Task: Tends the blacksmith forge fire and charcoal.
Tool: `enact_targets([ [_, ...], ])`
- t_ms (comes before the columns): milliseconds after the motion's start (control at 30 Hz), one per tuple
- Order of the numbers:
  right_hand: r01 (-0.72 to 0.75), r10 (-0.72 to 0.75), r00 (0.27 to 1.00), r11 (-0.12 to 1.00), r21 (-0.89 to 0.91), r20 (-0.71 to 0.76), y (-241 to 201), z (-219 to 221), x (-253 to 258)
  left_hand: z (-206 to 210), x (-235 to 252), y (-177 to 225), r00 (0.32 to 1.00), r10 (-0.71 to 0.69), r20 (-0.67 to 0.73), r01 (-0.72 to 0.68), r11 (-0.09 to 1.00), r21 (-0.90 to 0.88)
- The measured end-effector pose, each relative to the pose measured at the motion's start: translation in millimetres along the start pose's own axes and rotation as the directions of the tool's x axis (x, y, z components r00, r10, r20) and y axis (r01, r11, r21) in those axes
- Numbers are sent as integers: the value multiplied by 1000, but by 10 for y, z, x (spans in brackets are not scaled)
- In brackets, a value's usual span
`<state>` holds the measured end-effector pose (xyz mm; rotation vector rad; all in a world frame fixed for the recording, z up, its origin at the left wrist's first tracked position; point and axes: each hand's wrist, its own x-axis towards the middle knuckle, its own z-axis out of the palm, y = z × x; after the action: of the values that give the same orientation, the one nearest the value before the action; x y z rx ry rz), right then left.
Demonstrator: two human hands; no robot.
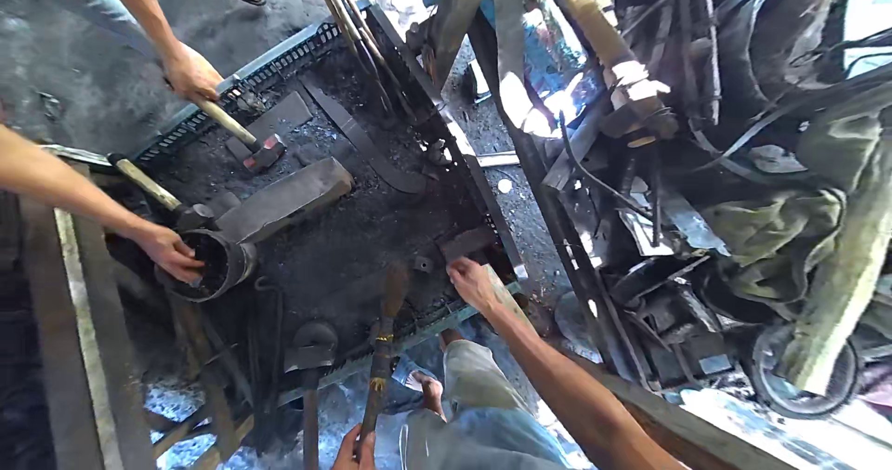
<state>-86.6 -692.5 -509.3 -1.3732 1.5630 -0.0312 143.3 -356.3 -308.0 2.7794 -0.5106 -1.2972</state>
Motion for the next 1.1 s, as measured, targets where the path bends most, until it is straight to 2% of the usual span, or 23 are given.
enact_targets([
  [167,-35,55,983,993,-116,176,390,265,-1120,-27,63,-274,999,12,43,-15,997,76],
  [300,42,-8,981,984,-173,195,506,292,-1747,-152,87,-490,995,8,104,-21,992,126],
  [400,32,13,984,969,-246,180,561,213,-2184,-253,116,-734,995,72,72,-80,991,108],
  [500,57,-4,985,951,-305,173,622,157,-2720,-400,103,-1134,994,106,25,-107,992,65],
  [633,110,15,961,894,-434,276,785,151,-3480,-686,-57,-1700,995,86,-40,-87,996,-23],
  [767,137,63,940,831,-540,335,1130,251,-4011,-868,-162,-2298,993,39,-113,-52,992,-116],
  [833,161,18,953,818,-553,304,1292,308,-4227,-915,-203,-2567,990,2,-140,-25,986,-167],
  [900,246,-151,966,791,-560,211,1115,354,-4612,-930,-250,-2812,987,-42,-156,4,973,-231],
  [933,239,-154,969,782,-576,194,699,349,-4910,-930,-277,-2930,985,-61,-162,16,963,-268],
  [967,88,148,940,765,-638,308,-33,255,-5190,-921,-310,-3044,983,-82,-163,28,951,-308],
  [1000,-33,342,876,745,-666,339,-515,237,-5341,-903,-343,-3150,981,-105,-162,42,935,-352],
  [1033,-55,343,884,751,-658,318,-603,278,-5394,-881,-368,-3250,979,-127,-157,55,916,-397],
  [1067,34,229,921,761,-648,316,-393,317,-5344,-850,-388,-3343,978,-144,-151,64,897,-438],
  [1100,208,-12,954,746,-632,300,131,364,-5158,-806,-410,-3435,976,-159,-146,71,876,-477],
])
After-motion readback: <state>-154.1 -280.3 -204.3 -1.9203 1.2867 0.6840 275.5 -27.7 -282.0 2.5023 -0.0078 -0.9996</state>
